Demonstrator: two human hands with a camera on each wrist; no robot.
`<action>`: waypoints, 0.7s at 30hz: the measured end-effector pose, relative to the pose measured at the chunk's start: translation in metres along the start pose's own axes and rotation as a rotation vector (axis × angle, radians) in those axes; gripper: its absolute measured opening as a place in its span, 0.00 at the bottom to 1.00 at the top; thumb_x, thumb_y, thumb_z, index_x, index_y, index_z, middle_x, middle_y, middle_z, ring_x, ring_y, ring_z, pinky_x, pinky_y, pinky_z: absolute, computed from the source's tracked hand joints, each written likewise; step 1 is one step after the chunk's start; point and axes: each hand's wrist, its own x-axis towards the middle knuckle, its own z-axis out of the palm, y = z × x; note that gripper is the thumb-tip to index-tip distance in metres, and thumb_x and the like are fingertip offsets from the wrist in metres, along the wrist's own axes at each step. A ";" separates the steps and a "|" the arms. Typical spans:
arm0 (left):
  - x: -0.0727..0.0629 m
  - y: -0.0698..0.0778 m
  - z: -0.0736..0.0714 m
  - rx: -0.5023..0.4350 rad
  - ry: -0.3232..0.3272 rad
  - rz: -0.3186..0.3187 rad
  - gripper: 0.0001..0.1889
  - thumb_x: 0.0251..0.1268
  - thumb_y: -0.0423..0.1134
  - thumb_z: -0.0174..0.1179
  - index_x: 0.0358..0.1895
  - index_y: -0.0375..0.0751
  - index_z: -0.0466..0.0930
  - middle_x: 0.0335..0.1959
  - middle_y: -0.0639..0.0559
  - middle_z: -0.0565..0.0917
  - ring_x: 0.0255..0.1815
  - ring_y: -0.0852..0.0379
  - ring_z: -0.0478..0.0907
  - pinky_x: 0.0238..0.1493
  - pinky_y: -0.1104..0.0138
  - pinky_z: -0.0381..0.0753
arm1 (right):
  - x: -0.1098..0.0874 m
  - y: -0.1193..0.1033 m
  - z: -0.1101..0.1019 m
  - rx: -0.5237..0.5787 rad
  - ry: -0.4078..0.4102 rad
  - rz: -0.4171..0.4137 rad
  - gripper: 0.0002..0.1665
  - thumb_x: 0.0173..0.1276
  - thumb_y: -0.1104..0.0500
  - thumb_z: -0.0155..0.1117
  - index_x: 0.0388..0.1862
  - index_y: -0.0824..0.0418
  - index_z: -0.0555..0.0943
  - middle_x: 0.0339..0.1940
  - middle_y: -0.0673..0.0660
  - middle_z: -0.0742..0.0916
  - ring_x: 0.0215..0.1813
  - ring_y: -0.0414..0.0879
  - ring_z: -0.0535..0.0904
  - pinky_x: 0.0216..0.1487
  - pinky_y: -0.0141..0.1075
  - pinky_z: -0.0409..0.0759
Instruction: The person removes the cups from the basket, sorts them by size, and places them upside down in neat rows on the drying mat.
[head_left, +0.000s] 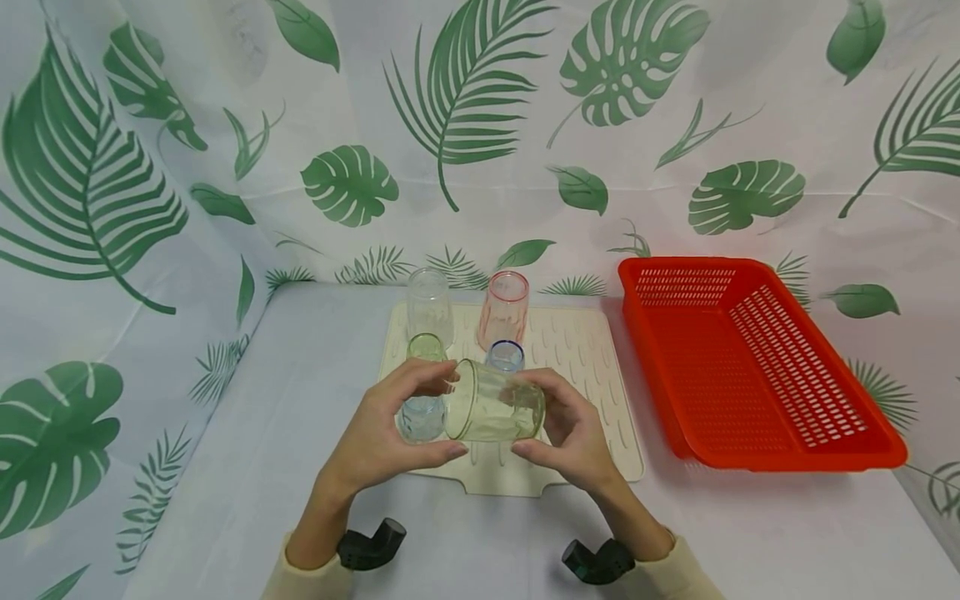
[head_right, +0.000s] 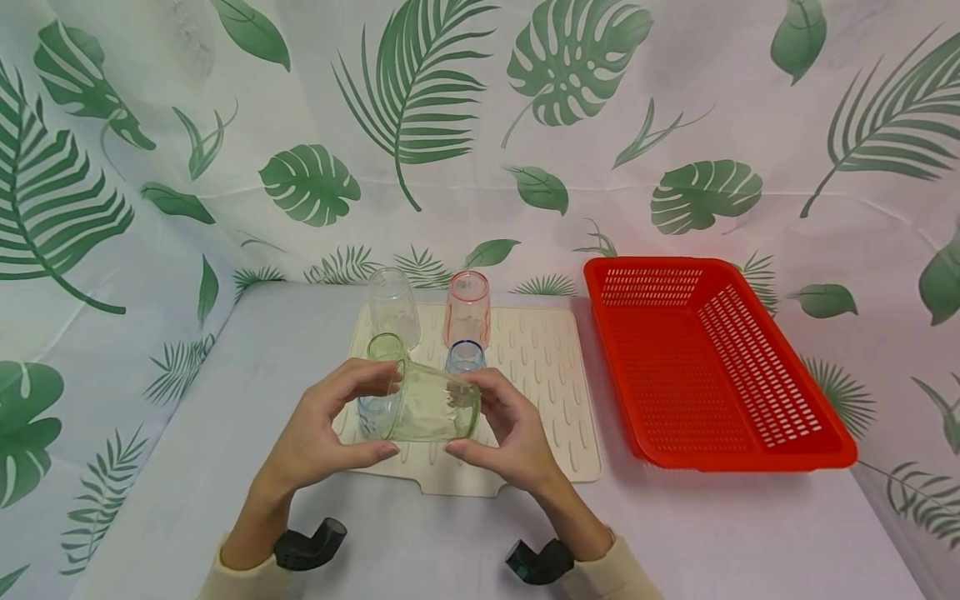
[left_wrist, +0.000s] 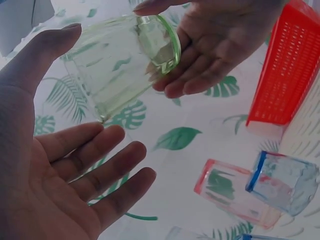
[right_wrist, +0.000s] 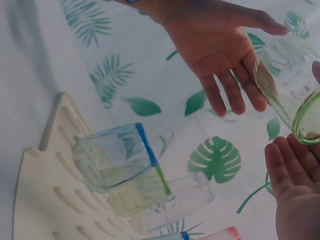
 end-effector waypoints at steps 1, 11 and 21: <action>0.000 0.000 0.000 0.000 0.004 0.005 0.43 0.45 0.35 0.79 0.70 0.43 0.72 0.58 0.48 0.80 0.56 0.53 0.81 0.60 0.59 0.83 | 0.000 0.000 -0.001 0.006 -0.001 -0.016 0.38 0.53 0.77 0.70 0.63 0.80 0.67 0.61 0.52 0.80 0.60 0.43 0.76 0.65 0.32 0.79; -0.005 0.002 -0.007 0.041 0.070 0.009 0.44 0.45 0.32 0.79 0.71 0.43 0.71 0.60 0.47 0.80 0.58 0.52 0.80 0.57 0.60 0.84 | 0.006 -0.004 -0.007 0.051 0.041 -0.120 0.34 0.59 0.70 0.71 0.63 0.77 0.70 0.60 0.56 0.81 0.57 0.46 0.79 0.60 0.34 0.82; -0.021 0.001 -0.021 0.141 0.117 -0.071 0.41 0.47 0.35 0.79 0.69 0.48 0.73 0.61 0.50 0.80 0.62 0.56 0.78 0.59 0.64 0.83 | 0.009 -0.010 -0.016 0.059 0.086 -0.125 0.34 0.59 0.73 0.67 0.64 0.79 0.68 0.58 0.59 0.82 0.55 0.49 0.80 0.55 0.36 0.86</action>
